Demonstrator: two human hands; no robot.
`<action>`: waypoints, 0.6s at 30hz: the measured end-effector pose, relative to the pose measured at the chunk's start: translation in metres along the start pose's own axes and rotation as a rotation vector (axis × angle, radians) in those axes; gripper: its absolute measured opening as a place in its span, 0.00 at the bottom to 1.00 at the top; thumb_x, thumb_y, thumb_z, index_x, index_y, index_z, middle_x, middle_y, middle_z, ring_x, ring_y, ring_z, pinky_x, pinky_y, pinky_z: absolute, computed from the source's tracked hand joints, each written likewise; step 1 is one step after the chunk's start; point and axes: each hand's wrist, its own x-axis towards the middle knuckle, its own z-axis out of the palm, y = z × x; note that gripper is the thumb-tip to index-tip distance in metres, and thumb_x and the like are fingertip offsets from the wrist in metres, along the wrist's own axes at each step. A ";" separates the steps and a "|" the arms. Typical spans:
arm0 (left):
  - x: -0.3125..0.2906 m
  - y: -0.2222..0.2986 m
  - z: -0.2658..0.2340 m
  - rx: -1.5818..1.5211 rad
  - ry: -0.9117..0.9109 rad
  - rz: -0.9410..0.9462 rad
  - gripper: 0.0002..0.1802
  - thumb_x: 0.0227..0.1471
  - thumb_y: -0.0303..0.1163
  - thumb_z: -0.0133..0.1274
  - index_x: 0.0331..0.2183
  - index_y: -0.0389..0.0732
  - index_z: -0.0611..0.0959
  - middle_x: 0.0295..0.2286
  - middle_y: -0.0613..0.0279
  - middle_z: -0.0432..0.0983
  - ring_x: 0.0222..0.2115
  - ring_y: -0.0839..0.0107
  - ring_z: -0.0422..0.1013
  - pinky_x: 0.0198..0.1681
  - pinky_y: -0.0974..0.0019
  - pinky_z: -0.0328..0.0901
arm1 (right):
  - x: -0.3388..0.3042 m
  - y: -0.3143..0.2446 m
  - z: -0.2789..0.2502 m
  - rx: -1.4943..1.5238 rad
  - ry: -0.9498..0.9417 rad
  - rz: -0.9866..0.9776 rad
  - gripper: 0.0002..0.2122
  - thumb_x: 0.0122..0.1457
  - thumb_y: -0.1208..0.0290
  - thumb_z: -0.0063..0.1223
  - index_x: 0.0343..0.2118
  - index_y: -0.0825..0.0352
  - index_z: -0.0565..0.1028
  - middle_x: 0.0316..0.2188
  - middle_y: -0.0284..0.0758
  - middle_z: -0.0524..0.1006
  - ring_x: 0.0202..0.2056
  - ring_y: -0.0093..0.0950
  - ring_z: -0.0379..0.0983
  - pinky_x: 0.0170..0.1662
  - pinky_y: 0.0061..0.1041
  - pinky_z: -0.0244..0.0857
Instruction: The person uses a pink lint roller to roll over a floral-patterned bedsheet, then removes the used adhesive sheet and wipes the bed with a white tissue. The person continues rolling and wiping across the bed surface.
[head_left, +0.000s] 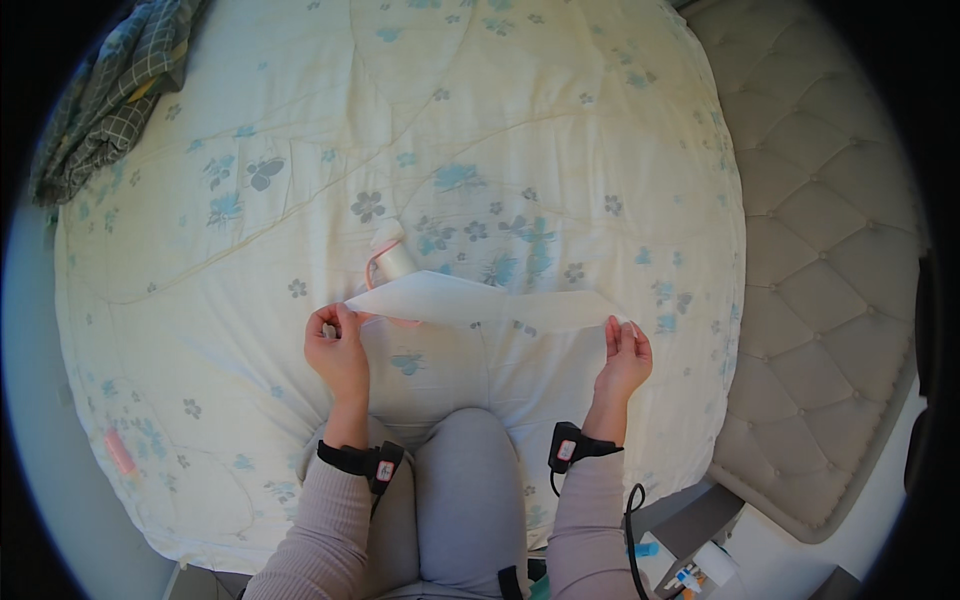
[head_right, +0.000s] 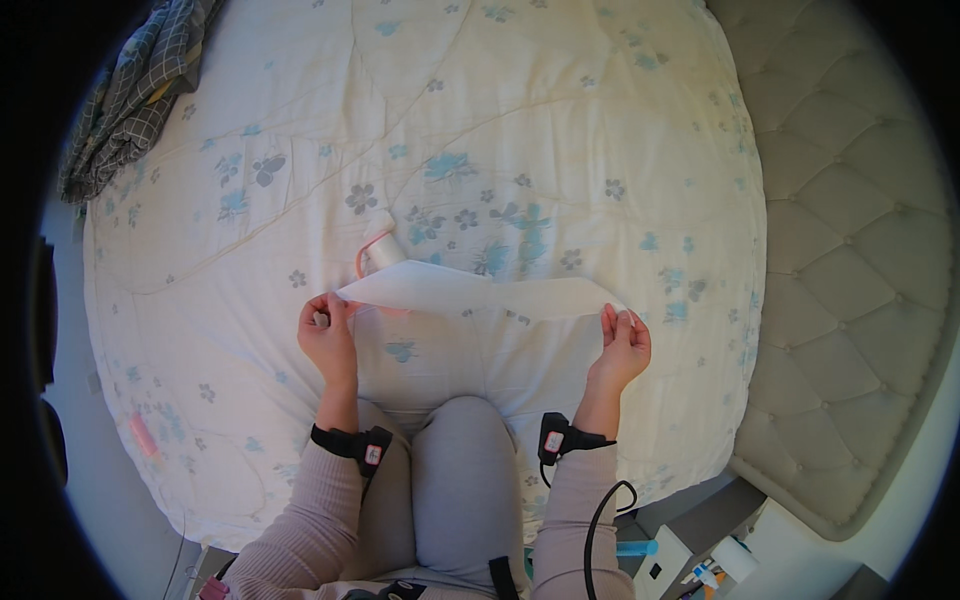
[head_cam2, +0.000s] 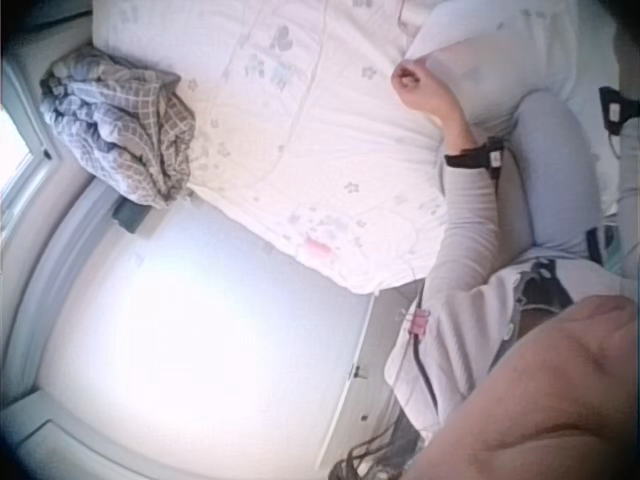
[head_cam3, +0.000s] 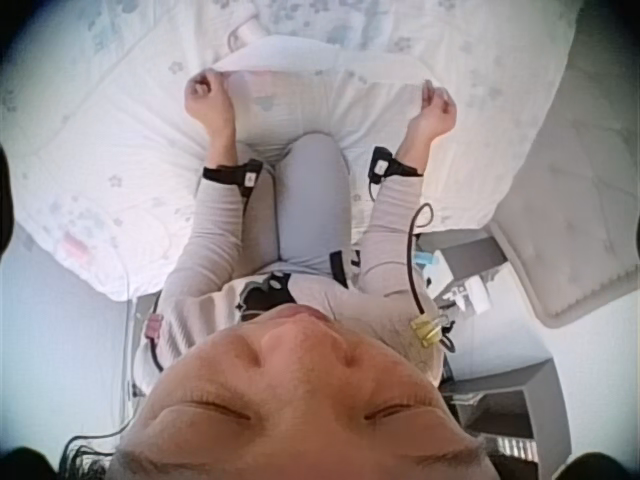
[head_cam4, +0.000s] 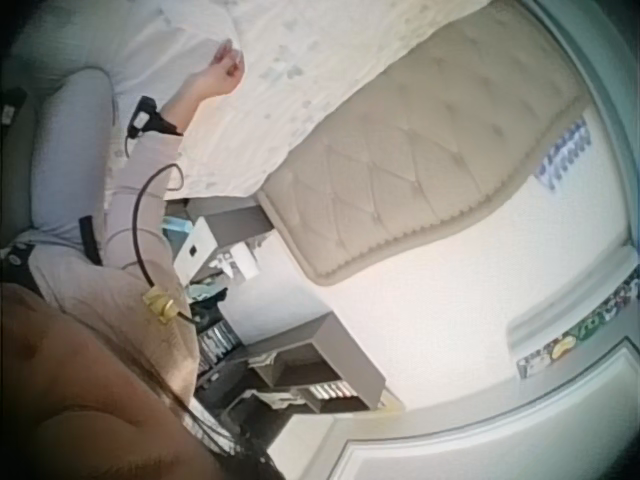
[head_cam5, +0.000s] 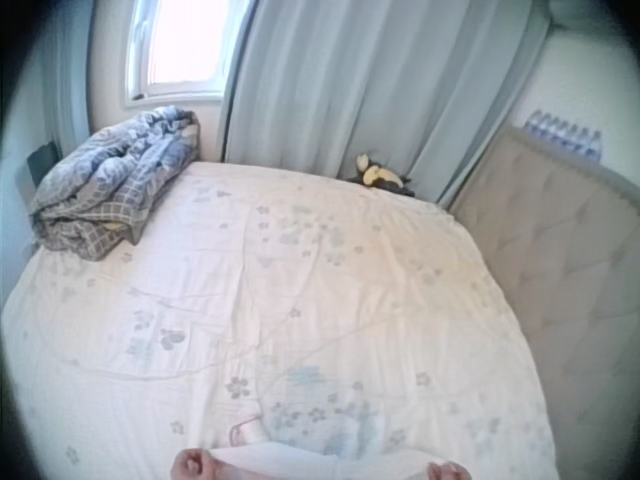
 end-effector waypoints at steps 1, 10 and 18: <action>0.000 0.000 0.000 0.003 0.001 0.002 0.10 0.55 0.30 0.59 0.30 0.32 0.81 0.24 0.67 0.75 0.25 0.78 0.65 0.29 0.73 0.63 | 0.005 -0.003 -0.004 0.010 0.007 0.005 0.04 0.63 0.82 0.52 0.39 0.75 0.73 0.36 0.42 0.78 0.39 0.37 0.81 0.45 0.29 0.80; 0.001 0.001 -0.002 0.054 0.034 0.036 0.10 0.55 0.31 0.58 0.29 0.32 0.80 0.23 0.65 0.75 0.24 0.77 0.66 0.30 0.71 0.64 | 0.032 -0.029 -0.033 0.038 0.056 -0.060 0.04 0.63 0.83 0.51 0.39 0.76 0.72 0.39 0.43 0.77 0.41 0.40 0.81 0.45 0.32 0.81; 0.006 -0.003 -0.007 0.088 0.083 0.057 0.12 0.57 0.32 0.56 0.28 0.32 0.80 0.21 0.64 0.75 0.23 0.75 0.67 0.30 0.69 0.64 | 0.033 -0.038 -0.042 0.061 0.072 -0.116 0.05 0.63 0.81 0.51 0.40 0.75 0.72 0.39 0.43 0.77 0.41 0.39 0.81 0.45 0.29 0.80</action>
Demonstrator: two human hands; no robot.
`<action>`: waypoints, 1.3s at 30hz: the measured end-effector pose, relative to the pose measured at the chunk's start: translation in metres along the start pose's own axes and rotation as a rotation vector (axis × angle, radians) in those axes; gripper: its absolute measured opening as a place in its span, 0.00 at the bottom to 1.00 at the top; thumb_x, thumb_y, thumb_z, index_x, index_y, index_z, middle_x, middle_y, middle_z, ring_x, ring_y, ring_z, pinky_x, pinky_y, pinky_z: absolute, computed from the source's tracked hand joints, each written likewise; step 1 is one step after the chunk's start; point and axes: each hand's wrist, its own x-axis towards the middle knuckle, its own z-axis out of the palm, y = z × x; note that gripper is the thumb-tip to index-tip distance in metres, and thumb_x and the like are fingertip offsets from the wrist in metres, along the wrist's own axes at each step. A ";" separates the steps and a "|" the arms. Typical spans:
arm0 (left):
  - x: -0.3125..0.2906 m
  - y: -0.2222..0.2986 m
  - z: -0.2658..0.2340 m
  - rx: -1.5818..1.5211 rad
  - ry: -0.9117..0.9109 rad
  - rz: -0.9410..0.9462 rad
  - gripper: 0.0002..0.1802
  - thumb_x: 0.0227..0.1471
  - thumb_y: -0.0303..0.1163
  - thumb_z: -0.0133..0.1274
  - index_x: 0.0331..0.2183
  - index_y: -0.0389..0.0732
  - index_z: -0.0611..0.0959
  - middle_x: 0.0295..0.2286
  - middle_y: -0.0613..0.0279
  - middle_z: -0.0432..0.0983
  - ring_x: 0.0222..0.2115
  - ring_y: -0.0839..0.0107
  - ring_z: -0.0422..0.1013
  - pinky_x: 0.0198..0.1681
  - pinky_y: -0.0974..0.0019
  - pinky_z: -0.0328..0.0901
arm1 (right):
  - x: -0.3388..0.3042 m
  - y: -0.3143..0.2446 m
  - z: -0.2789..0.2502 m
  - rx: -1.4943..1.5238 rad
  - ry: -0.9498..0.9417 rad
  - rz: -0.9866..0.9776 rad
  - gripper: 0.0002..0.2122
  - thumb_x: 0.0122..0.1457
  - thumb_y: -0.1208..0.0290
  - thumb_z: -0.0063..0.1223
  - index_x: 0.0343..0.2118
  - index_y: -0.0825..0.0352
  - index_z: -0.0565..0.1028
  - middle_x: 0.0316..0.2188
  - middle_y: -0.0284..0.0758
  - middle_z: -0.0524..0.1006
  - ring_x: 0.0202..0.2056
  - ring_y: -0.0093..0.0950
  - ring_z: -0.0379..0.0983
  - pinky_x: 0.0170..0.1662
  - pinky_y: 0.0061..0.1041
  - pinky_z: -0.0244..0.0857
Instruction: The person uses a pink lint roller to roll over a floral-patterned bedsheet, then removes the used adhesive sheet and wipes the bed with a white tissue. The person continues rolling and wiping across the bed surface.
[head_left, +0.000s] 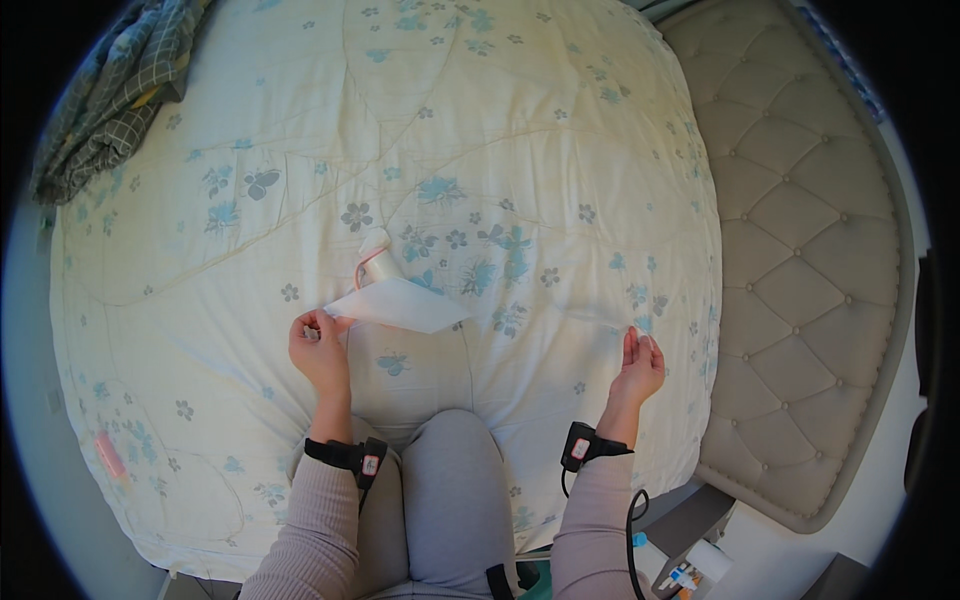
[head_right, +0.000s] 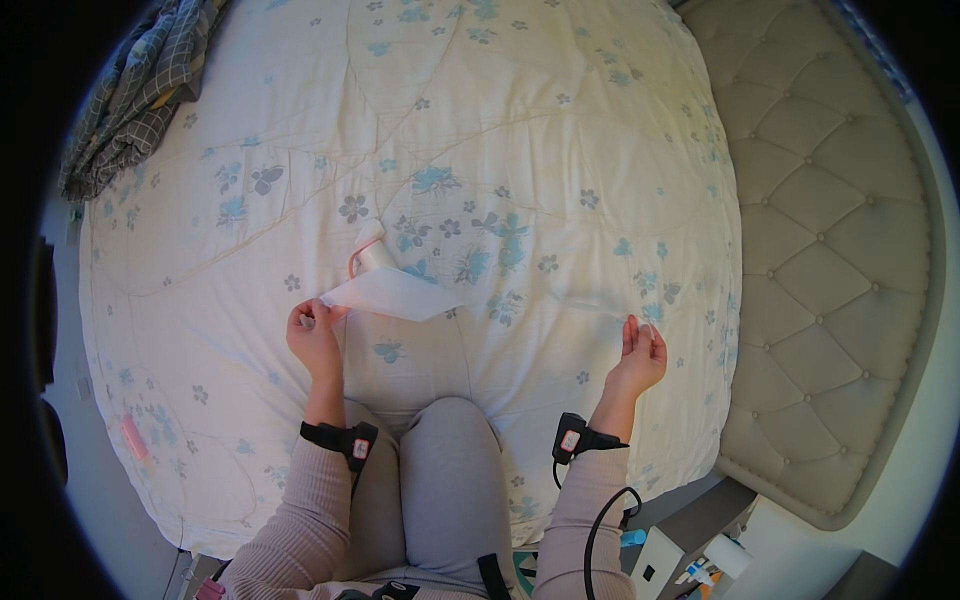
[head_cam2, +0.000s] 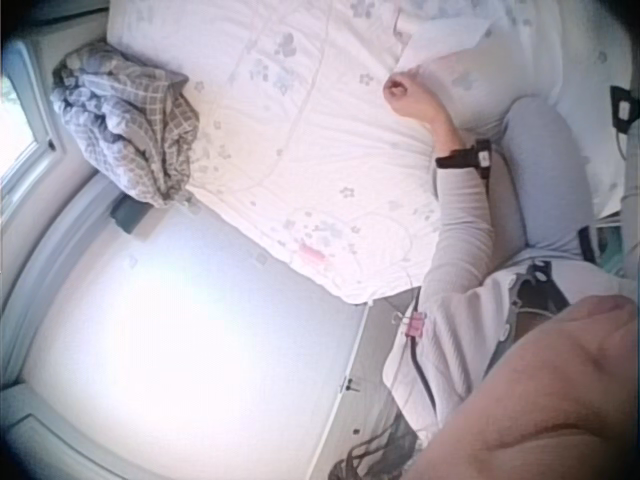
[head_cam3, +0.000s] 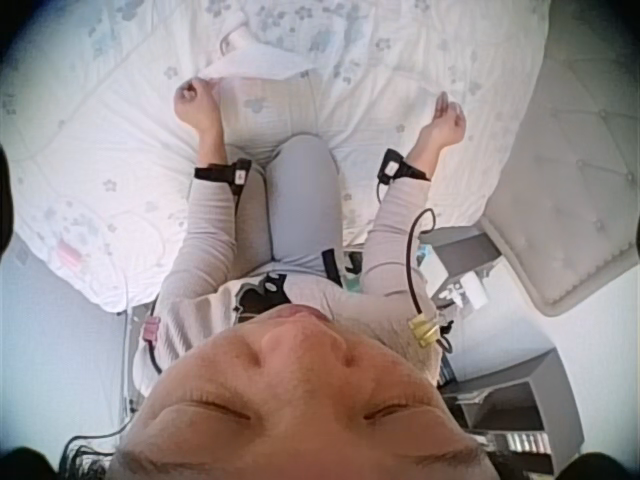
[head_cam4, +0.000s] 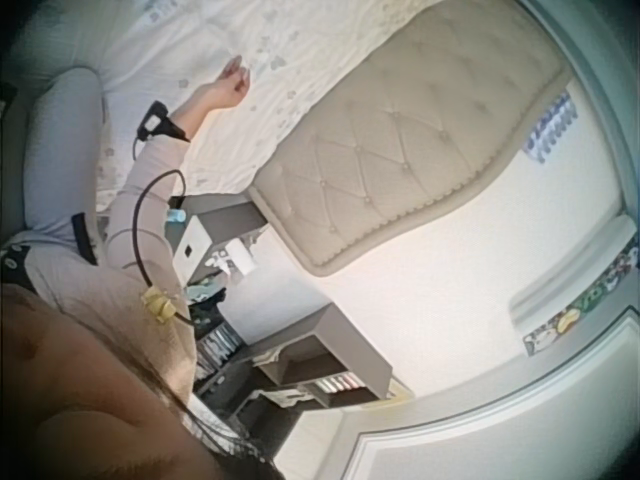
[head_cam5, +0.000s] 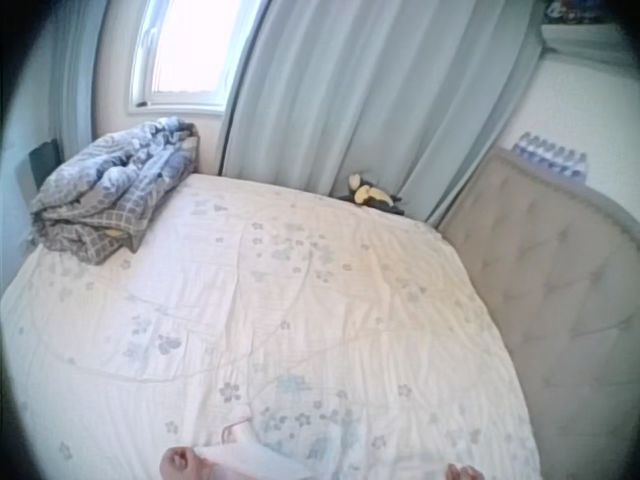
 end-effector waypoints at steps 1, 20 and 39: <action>0.000 0.000 0.000 -0.030 0.002 -0.005 0.13 0.58 0.33 0.55 0.28 0.33 0.80 0.21 0.65 0.75 0.23 0.75 0.67 0.29 0.70 0.64 | -0.002 -0.003 0.000 0.010 -0.018 0.000 0.05 0.63 0.81 0.51 0.40 0.75 0.72 0.39 0.43 0.77 0.41 0.39 0.81 0.45 0.29 0.80; -0.071 0.048 -0.022 -0.521 -0.955 -0.216 0.37 0.60 0.60 0.48 0.56 0.38 0.72 0.30 0.71 0.65 0.26 0.84 0.59 0.24 0.79 0.54 | -0.237 -0.037 0.059 -0.115 -0.587 -0.096 0.04 0.64 0.82 0.51 0.40 0.74 0.73 0.38 0.42 0.81 0.37 0.30 0.82 0.45 0.27 0.76; -0.081 0.015 -0.011 -0.453 -0.879 -0.582 0.17 0.59 0.43 0.59 0.40 0.42 0.74 0.32 0.69 0.73 0.24 0.82 0.65 0.26 0.74 0.63 | -0.232 0.010 0.087 -0.384 -0.812 -0.121 0.06 0.59 0.81 0.60 0.39 0.72 0.79 0.31 0.32 0.78 0.25 0.18 0.69 0.31 0.18 0.68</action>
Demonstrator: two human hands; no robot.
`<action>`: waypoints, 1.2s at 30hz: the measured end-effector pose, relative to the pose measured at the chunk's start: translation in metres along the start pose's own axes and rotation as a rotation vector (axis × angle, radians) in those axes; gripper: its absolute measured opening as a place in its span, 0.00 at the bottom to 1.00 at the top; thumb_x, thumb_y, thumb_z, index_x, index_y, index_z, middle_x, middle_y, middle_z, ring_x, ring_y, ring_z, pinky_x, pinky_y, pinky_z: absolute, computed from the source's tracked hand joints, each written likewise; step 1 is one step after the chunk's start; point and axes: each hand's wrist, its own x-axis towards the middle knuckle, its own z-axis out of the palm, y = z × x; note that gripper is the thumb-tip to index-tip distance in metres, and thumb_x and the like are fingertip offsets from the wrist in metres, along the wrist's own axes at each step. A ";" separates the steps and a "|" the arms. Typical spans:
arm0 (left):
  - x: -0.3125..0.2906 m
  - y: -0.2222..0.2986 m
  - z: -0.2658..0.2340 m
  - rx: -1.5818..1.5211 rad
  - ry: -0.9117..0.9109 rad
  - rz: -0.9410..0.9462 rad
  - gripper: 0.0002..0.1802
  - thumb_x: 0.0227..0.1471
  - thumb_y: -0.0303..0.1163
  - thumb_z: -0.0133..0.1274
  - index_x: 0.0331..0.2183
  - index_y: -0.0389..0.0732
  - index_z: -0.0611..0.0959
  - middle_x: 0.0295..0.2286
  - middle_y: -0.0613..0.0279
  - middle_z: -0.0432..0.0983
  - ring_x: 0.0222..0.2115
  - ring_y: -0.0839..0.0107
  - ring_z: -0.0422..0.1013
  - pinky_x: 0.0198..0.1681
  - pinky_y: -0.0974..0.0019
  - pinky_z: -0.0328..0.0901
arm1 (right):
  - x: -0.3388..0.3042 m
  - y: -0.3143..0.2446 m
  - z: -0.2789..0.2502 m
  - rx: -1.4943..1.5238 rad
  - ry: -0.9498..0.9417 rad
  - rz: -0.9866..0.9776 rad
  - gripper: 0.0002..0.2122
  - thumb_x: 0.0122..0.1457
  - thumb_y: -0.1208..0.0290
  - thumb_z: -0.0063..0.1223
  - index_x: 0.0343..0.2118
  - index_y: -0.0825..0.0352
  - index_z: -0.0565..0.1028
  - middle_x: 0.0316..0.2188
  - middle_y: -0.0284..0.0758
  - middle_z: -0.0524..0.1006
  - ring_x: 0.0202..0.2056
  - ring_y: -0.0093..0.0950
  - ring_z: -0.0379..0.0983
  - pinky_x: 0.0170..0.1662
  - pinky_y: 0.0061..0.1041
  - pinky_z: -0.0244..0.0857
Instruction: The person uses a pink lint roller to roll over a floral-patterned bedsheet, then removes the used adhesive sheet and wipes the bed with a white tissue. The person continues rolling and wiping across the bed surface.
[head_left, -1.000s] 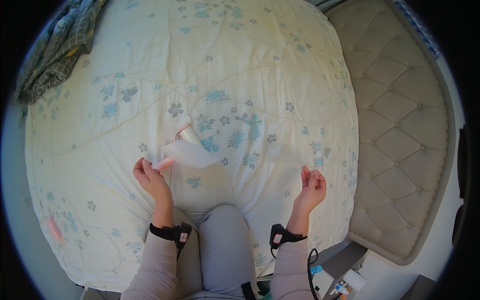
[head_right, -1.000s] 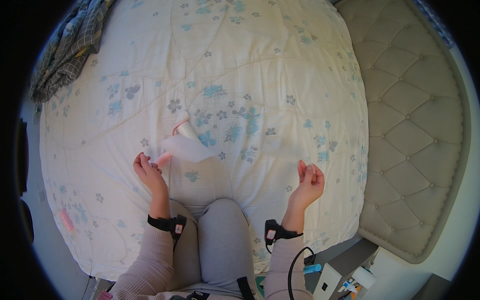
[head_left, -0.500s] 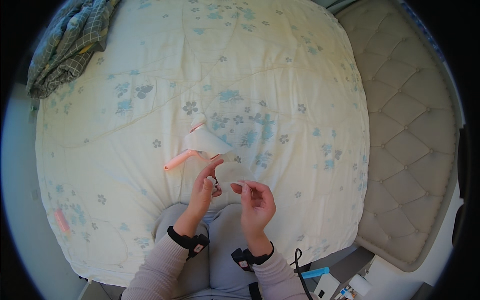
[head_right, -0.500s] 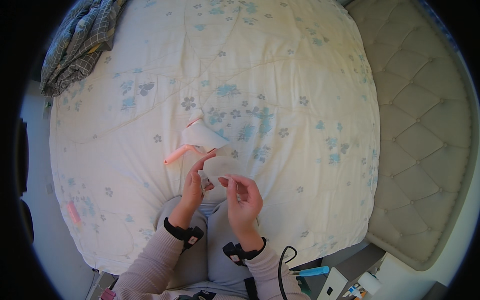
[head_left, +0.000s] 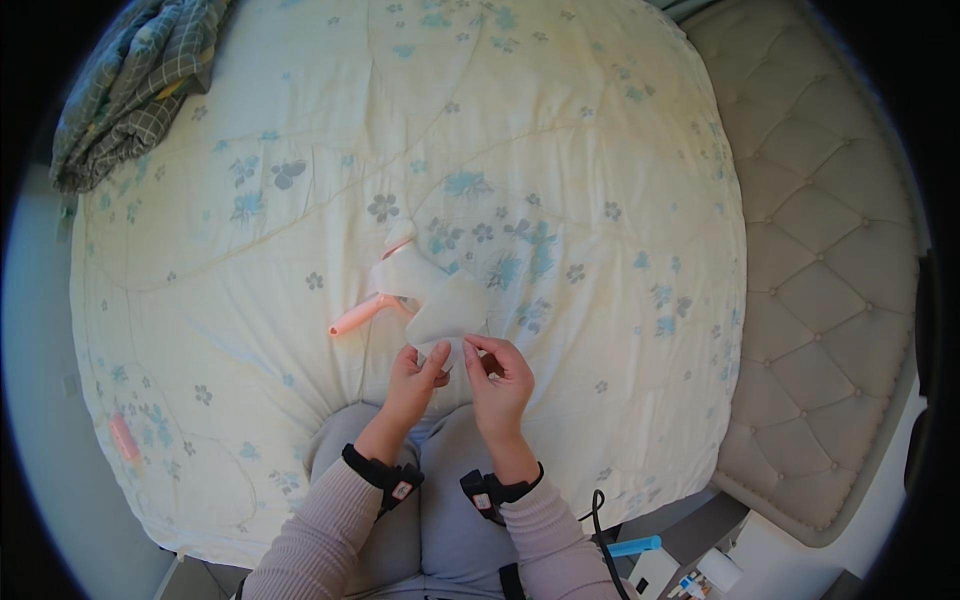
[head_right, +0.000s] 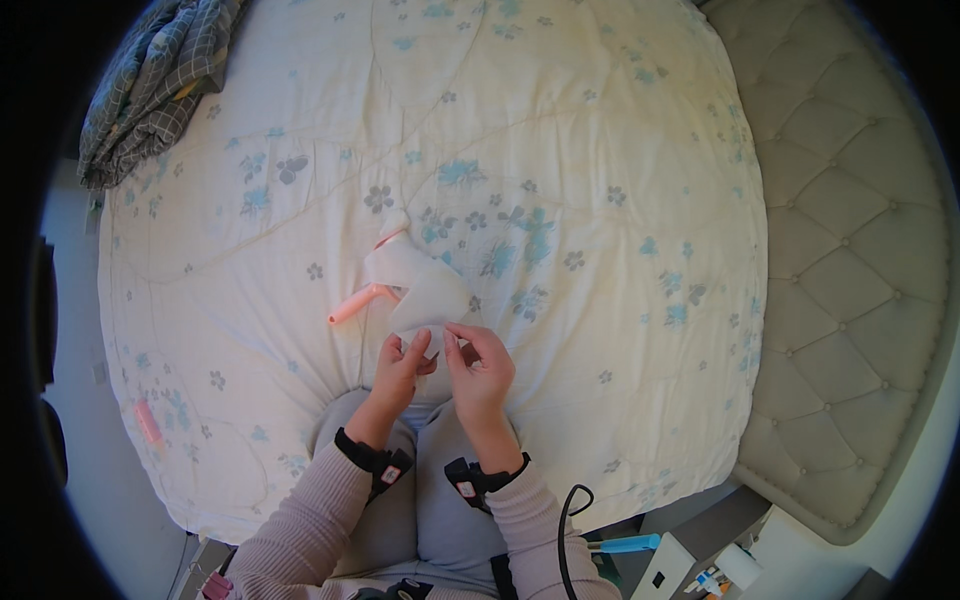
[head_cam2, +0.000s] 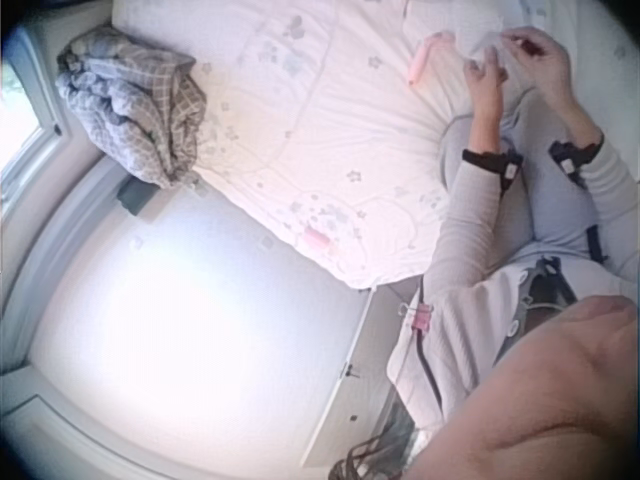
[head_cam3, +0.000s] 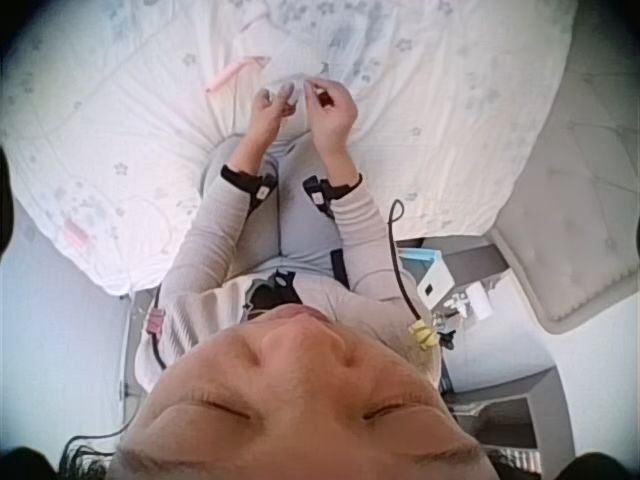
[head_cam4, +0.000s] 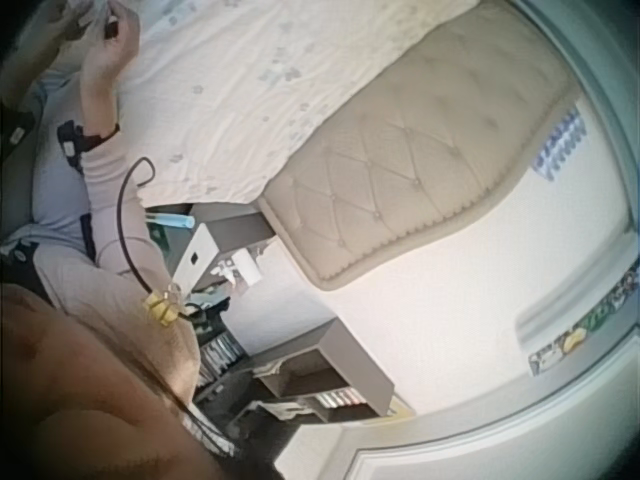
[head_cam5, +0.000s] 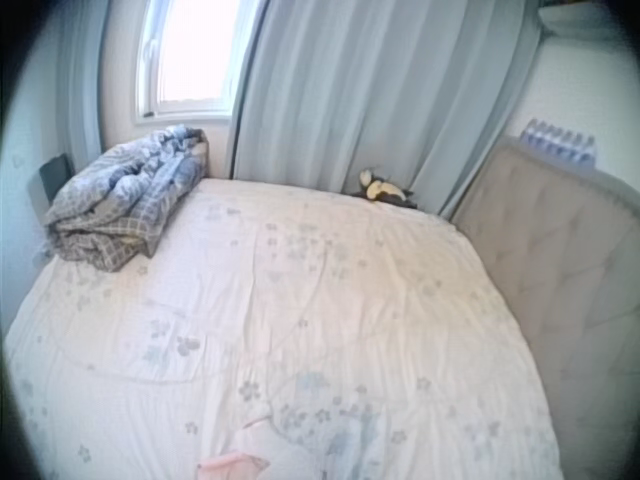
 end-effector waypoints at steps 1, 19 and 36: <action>0.001 0.000 -0.001 0.021 0.006 0.007 0.15 0.60 0.42 0.57 0.38 0.42 0.75 0.31 0.69 0.73 0.24 0.81 0.65 0.25 0.75 0.63 | 0.002 0.001 0.001 -0.068 -0.016 -0.055 0.07 0.58 0.82 0.61 0.39 0.72 0.80 0.32 0.31 0.78 0.25 0.17 0.67 0.30 0.17 0.66; 0.005 0.008 0.001 -0.281 -0.217 0.026 0.37 0.66 0.57 0.31 0.61 0.37 0.67 0.49 0.54 0.76 0.44 0.70 0.75 0.31 0.76 0.65 | 0.015 0.027 0.010 -0.469 -0.164 -0.570 0.25 0.41 0.82 0.57 0.46 0.54 0.83 0.39 0.34 0.73 0.42 0.37 0.68 0.46 0.36 0.66; 0.008 0.022 -0.006 -0.285 -0.186 -0.007 0.23 0.58 0.28 0.48 0.55 0.35 0.76 0.48 0.57 0.76 0.45 0.71 0.74 0.53 0.68 0.66 | 0.013 0.039 0.015 -0.231 -0.294 -0.317 0.22 0.47 0.87 0.51 0.47 0.65 0.76 0.43 0.39 0.71 0.45 0.40 0.71 0.52 0.35 0.66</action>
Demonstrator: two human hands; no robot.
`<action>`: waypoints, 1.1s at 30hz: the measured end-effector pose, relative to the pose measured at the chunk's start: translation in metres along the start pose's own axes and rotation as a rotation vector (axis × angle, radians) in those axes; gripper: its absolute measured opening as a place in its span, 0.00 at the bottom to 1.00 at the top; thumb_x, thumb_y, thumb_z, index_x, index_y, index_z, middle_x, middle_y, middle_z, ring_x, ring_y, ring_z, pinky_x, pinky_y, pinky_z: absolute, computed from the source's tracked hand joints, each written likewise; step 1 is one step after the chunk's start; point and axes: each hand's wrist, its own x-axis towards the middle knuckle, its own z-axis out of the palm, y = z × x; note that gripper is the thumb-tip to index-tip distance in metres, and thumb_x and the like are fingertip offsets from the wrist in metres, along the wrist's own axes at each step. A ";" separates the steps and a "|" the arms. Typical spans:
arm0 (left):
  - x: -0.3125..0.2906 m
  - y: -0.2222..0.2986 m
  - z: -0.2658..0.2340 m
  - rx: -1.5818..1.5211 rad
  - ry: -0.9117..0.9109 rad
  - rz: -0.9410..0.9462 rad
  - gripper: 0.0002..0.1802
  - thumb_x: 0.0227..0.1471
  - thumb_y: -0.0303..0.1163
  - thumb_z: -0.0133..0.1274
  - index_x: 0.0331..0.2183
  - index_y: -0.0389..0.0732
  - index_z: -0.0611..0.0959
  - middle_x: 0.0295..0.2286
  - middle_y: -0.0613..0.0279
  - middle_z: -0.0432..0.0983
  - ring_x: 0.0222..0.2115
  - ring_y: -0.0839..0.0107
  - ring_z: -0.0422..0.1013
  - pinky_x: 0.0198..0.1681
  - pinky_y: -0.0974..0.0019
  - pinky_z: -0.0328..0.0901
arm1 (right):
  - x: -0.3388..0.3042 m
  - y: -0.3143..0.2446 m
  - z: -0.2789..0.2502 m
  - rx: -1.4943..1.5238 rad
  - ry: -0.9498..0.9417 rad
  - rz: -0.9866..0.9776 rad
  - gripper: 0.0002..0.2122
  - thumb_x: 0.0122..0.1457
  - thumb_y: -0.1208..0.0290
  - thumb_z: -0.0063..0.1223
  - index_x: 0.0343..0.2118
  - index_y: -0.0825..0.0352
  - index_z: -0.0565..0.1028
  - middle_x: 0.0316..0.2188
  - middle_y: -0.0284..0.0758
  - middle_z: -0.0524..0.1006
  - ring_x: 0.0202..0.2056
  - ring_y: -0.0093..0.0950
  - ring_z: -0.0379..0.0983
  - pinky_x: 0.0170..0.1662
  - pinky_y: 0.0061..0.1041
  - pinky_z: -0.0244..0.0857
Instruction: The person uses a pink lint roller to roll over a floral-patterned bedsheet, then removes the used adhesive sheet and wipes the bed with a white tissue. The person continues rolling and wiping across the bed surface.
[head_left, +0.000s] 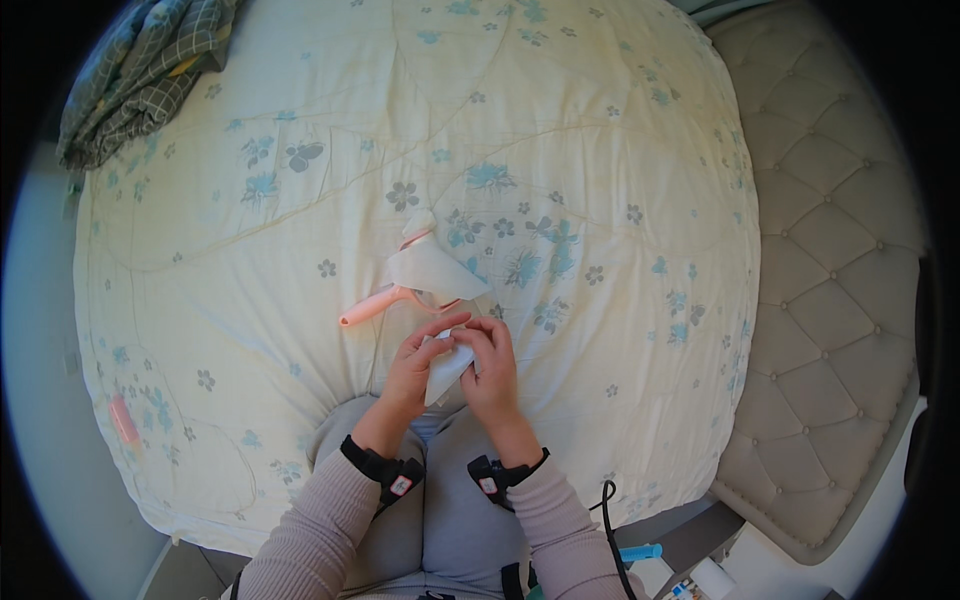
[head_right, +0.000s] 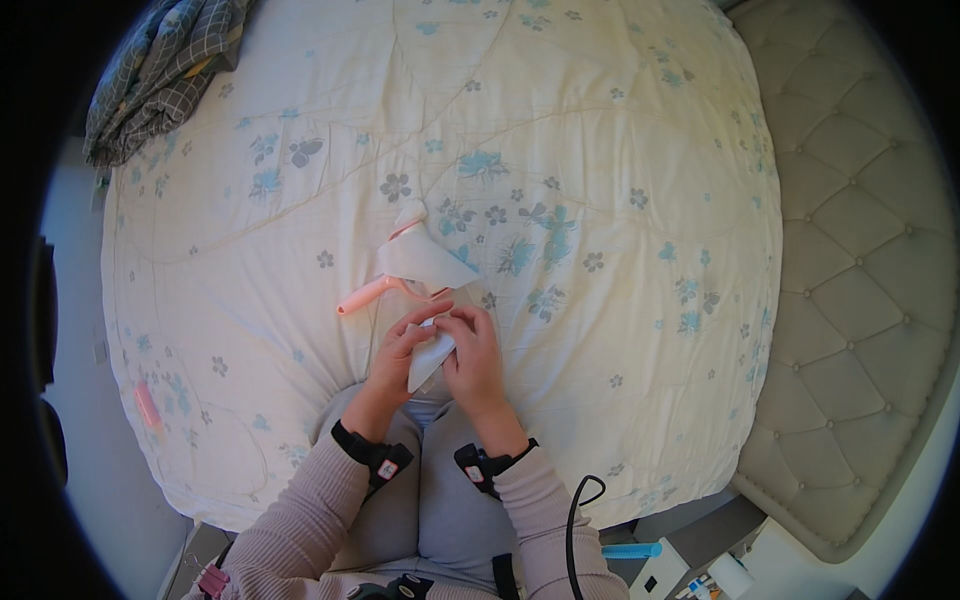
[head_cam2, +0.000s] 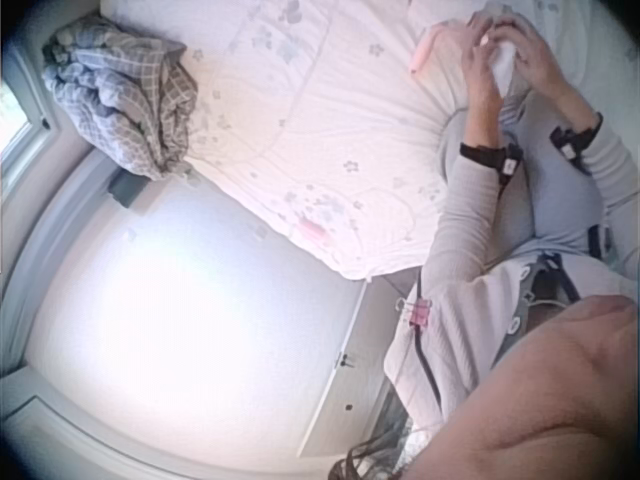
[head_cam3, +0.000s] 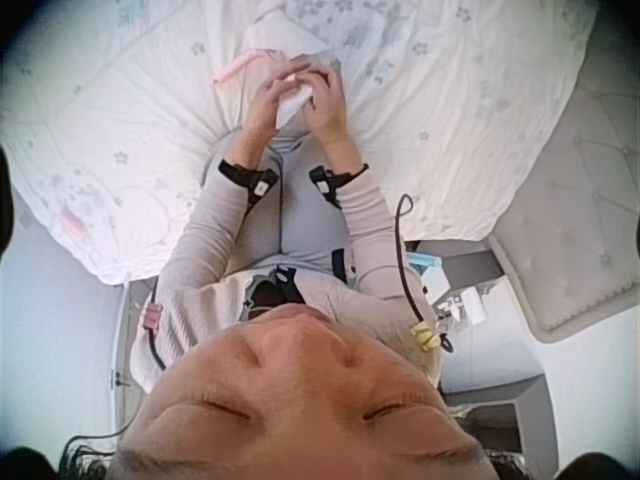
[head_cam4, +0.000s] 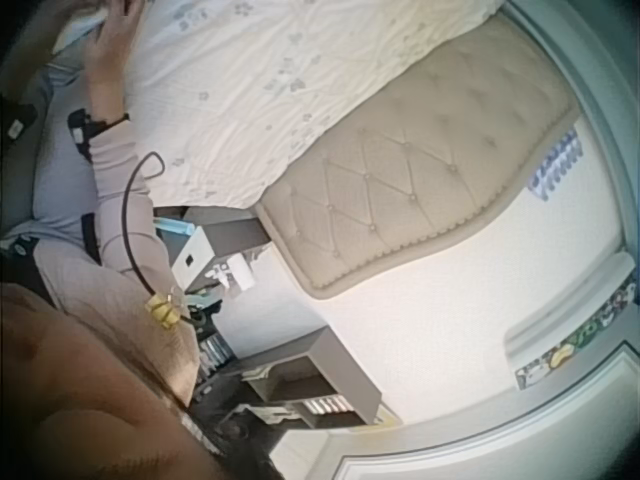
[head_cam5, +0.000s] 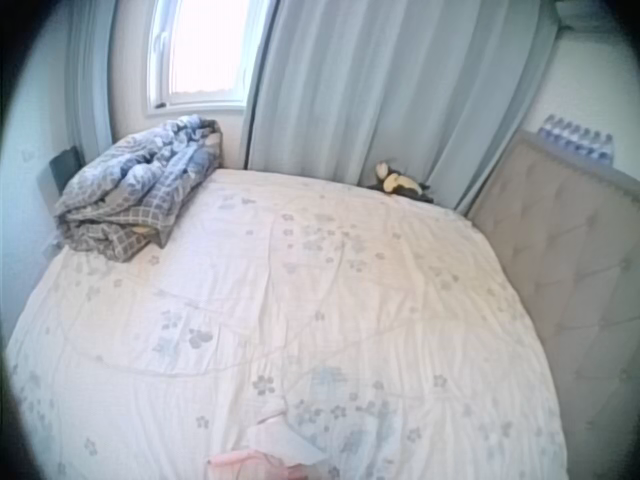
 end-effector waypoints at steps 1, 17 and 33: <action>0.000 -0.001 -0.001 0.006 0.009 0.008 0.23 0.57 0.26 0.48 0.55 0.35 0.76 0.50 0.57 0.75 0.44 0.72 0.74 0.53 0.69 0.66 | 0.000 -0.001 0.002 0.070 0.027 0.041 0.22 0.48 0.87 0.50 0.49 0.67 0.75 0.44 0.40 0.71 0.46 0.40 0.71 0.53 0.34 0.65; -0.004 0.009 0.001 -0.715 0.141 -0.058 0.08 0.62 0.34 0.46 0.32 0.42 0.72 0.26 0.65 0.68 0.29 0.70 0.69 0.34 0.69 0.69 | 0.002 -0.036 0.020 -0.203 0.102 -0.262 0.19 0.52 0.80 0.60 0.48 0.58 0.80 0.46 0.42 0.73 0.48 0.43 0.72 0.49 0.39 0.69; 0.009 0.050 -0.054 -0.037 0.633 0.327 0.17 0.58 0.33 0.56 0.23 0.48 0.65 0.17 0.75 0.55 0.14 0.82 0.48 0.16 0.74 0.43 | 0.038 0.020 0.011 -0.432 0.259 -0.017 0.21 0.47 0.84 0.59 0.46 0.58 0.78 0.42 0.36 0.72 0.46 0.37 0.66 0.53 0.36 0.61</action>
